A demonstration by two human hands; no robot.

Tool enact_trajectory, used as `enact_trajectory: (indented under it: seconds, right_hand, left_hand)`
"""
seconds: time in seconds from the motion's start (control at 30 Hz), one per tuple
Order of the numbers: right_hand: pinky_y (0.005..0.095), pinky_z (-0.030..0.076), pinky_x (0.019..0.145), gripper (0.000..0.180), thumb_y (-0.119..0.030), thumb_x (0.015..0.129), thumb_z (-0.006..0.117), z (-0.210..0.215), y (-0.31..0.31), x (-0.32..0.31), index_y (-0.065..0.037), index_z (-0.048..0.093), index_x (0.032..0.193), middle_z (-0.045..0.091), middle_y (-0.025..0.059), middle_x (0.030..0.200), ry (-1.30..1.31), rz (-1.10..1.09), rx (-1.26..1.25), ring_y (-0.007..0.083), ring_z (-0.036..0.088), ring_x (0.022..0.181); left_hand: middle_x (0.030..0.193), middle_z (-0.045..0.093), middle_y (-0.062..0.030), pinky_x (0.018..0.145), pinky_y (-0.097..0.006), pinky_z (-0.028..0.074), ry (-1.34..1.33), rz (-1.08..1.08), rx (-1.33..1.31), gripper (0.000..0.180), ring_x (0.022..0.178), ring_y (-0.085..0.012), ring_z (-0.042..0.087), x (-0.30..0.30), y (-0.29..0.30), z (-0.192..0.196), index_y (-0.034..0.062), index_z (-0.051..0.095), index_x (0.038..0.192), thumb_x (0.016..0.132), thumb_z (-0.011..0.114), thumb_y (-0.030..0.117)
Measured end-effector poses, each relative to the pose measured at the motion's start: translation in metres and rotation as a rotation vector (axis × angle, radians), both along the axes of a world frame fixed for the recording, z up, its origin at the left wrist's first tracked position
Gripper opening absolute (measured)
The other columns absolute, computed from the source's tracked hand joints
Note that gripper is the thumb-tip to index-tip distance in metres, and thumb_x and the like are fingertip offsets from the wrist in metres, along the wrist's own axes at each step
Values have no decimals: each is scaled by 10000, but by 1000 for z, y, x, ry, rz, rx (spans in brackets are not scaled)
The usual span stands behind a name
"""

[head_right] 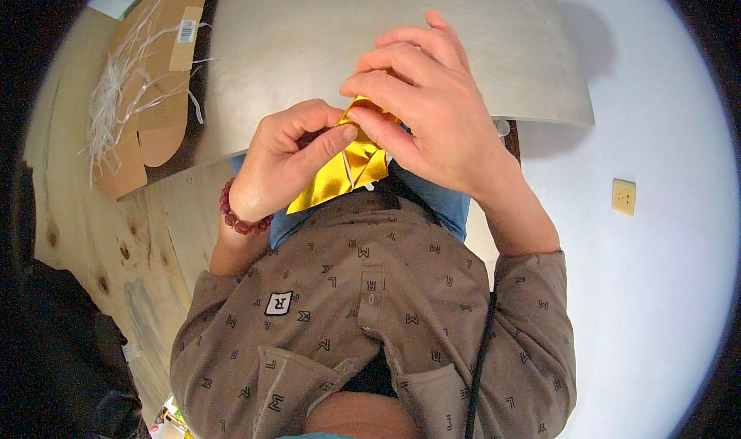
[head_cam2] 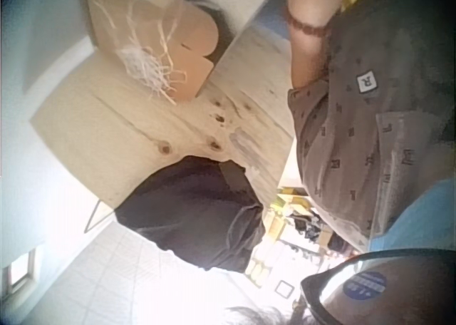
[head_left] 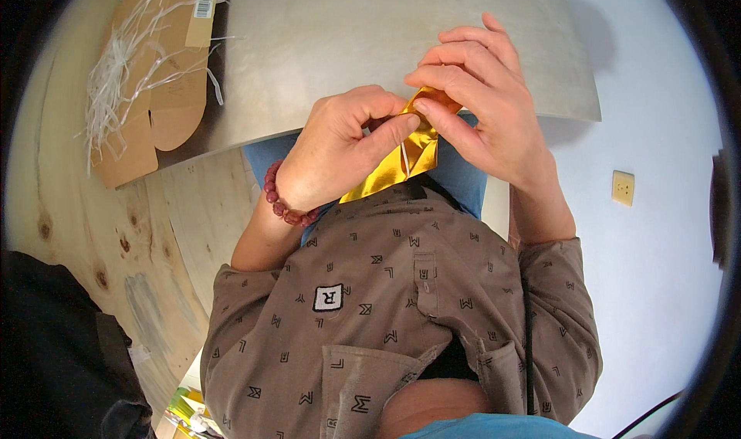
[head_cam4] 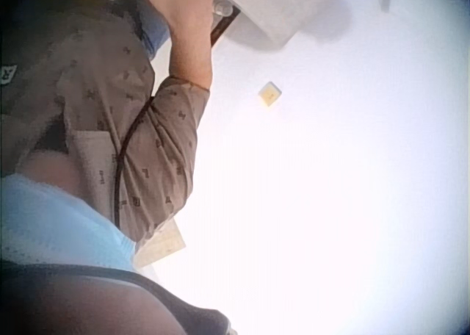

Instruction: The person folds a gold-colored sheet of paper into a small envelope-like shape, then places it on a stack of similar folded items. They pick up another sheet and begin folding it in the same way.

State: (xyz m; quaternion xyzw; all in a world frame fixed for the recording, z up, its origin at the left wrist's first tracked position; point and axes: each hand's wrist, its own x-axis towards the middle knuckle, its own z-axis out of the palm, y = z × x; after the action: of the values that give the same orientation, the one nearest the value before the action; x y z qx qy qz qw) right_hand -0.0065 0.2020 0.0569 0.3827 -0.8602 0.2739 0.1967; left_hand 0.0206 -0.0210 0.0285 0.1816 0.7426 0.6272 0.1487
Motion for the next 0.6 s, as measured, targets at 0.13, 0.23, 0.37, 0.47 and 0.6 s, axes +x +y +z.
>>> enact_trajectory:
  seconds: [0.13, 0.23, 0.37, 0.47, 0.6]
  right_hand:
    - [578, 331, 1157, 121, -159, 840, 776, 3, 0, -3, -134, 714, 942, 651, 3, 1050, -24, 20, 2, 263, 571, 1163]
    - [584, 313, 1165, 141, -157, 837, 775, 3, 0, -5, -123, 692, 945, 637, 21, 1060, -39, 45, 2, 272, 568, 1162]
    - [489, 432, 1086, 215, -93, 826, 773, -5, 8, -6, -127, 712, 1030, 655, 62, 1118, -6, -73, -97, 272, 599, 1132]
    - [353, 541, 922, 358, 3, 820, 740, -15, 20, -6, -126, 736, 1154, 667, 120, 1200, 166, -246, -431, 268, 640, 1110]
    - [359, 543, 925, 447, 45, 825, 709, -32, 23, 17, -107, 721, 1245, 661, 130, 1193, 6, -234, -386, 266, 654, 1112]
  left_hand:
    - [929, 673, 5, 792, -227, 482, 43, -3, -65, 158, 878, -53, 587, 0, -1, 0, -28, 716, 1053, 1034, 676, 123]
    - [904, 683, -23, 757, -244, 494, 63, 20, -53, 182, 829, -80, 604, -1, -1, -7, -23, 725, 1046, 1033, 677, 153]
    - [940, 717, -36, 754, -240, 514, 54, 61, 93, 220, 832, -88, 637, -10, 4, -23, -26, 731, 1084, 1048, 660, 179]
    - [1014, 740, -36, 790, -227, 538, -159, 174, 333, 246, 888, -80, 667, -15, 4, -29, -39, 727, 1136, 1066, 636, 178]
    - [987, 734, -15, 755, -219, 542, -258, 345, 568, 281, 858, -57, 653, -15, 12, -30, -43, 729, 1138, 1066, 647, 216]
